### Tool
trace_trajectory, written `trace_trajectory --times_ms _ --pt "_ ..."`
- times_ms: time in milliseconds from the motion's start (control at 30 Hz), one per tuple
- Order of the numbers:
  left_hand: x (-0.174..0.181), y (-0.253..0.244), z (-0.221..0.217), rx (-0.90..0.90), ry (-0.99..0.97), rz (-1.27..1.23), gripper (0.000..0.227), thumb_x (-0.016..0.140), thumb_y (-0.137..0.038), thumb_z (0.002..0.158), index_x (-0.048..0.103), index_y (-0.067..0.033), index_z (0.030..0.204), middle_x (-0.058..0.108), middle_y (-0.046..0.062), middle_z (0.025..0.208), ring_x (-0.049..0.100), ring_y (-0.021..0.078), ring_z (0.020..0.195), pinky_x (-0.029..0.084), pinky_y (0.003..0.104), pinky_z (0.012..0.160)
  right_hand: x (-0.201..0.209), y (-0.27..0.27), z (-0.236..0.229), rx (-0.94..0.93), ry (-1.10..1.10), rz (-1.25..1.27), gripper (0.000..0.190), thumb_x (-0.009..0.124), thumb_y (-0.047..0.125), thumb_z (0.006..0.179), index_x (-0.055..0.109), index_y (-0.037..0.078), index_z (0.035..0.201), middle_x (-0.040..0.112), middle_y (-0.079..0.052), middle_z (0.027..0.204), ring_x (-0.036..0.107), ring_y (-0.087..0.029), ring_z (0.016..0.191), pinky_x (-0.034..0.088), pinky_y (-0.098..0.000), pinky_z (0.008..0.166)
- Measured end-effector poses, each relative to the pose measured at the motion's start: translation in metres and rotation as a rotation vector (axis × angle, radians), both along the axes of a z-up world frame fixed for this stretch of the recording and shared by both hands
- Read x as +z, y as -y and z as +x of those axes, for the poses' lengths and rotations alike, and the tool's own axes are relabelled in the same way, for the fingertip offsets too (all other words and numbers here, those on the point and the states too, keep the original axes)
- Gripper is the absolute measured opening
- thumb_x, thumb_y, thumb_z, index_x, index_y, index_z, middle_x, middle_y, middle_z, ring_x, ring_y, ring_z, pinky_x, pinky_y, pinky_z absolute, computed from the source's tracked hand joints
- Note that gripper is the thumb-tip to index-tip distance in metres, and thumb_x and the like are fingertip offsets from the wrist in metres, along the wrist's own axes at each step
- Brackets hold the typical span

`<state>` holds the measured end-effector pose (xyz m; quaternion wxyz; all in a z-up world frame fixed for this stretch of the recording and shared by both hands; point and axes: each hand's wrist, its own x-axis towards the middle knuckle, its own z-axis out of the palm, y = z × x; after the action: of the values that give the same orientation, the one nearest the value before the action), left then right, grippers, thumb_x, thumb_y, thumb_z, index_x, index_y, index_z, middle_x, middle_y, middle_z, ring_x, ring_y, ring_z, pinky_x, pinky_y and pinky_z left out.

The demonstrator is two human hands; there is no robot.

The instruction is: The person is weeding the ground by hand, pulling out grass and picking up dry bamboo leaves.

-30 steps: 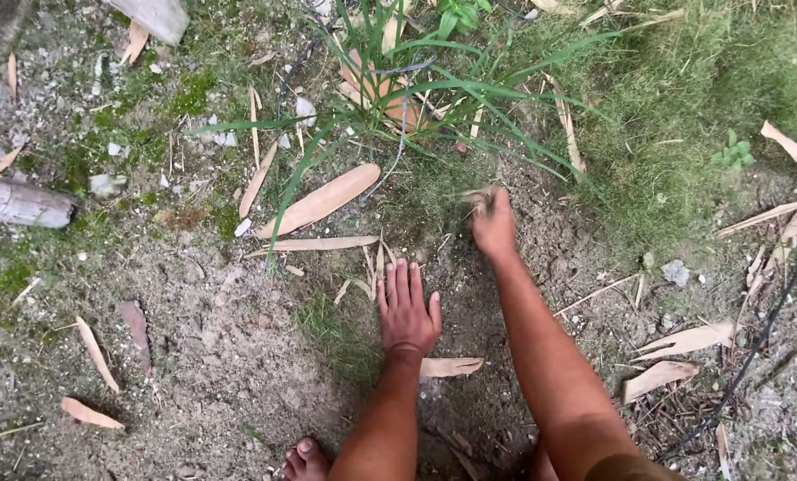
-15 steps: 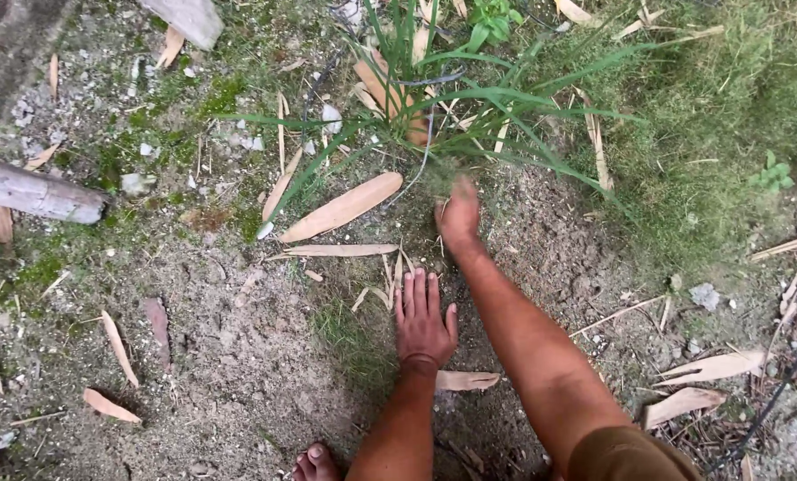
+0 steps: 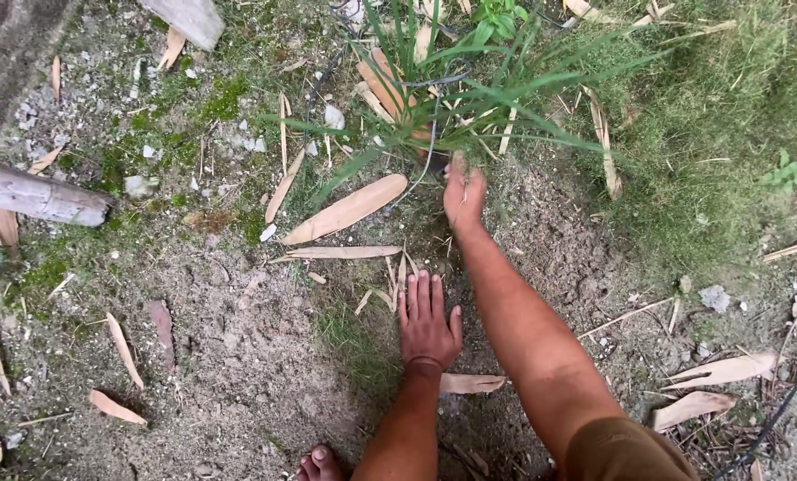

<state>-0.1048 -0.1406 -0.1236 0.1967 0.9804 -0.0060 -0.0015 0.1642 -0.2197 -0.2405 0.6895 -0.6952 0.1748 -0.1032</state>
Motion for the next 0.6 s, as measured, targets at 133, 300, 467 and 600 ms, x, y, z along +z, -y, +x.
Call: trace_trajectory --times_ms 133,300,467,600 --pt "0.001 0.001 -0.005 0.003 -0.009 -0.008 0.068 0.045 -0.042 0.101 0.036 -0.0021 0.156 0.027 0.02 0.166 0.019 0.0364 0.155 0.012 0.054 0.125 -0.003 0.005 0.005 -0.057 -0.034 0.081 0.034 0.065 0.034 0.104 0.053 0.008 0.084 0.059 0.0 0.072 0.051 -0.012 0.064 0.042 -0.0295 0.059" --pt "0.004 -0.002 0.0 0.008 0.033 -0.013 0.068 0.047 -0.041 0.101 0.036 -0.0026 0.156 0.028 0.019 0.166 0.021 0.0361 0.155 0.013 0.053 0.125 0.042 0.012 -0.015 -0.115 -0.111 0.035 0.044 0.064 0.04 0.106 0.057 0.008 0.077 0.057 0.001 0.07 0.047 -0.009 0.063 0.041 -0.0289 0.058" --pt "0.002 0.0 0.005 0.009 0.041 -0.025 0.068 0.047 -0.042 0.1 0.037 -0.0028 0.156 0.029 0.019 0.165 0.021 0.0364 0.155 0.013 0.053 0.125 0.076 0.057 -0.063 -0.042 -0.021 -0.076 0.041 0.063 0.037 0.107 0.061 0.007 0.078 0.053 0.004 0.068 0.043 -0.009 0.063 0.036 -0.0282 0.056" --pt "0.002 0.0 -0.004 0.01 0.03 -0.018 0.068 0.047 -0.042 0.1 0.037 -0.0036 0.156 0.03 0.018 0.165 0.022 0.0358 0.155 0.014 0.053 0.125 0.19 0.062 -0.107 -0.102 -0.005 -0.008 0.028 0.064 0.032 0.103 0.068 0.007 0.09 0.054 0.006 0.068 0.045 -0.009 0.06 0.034 -0.0274 0.053"
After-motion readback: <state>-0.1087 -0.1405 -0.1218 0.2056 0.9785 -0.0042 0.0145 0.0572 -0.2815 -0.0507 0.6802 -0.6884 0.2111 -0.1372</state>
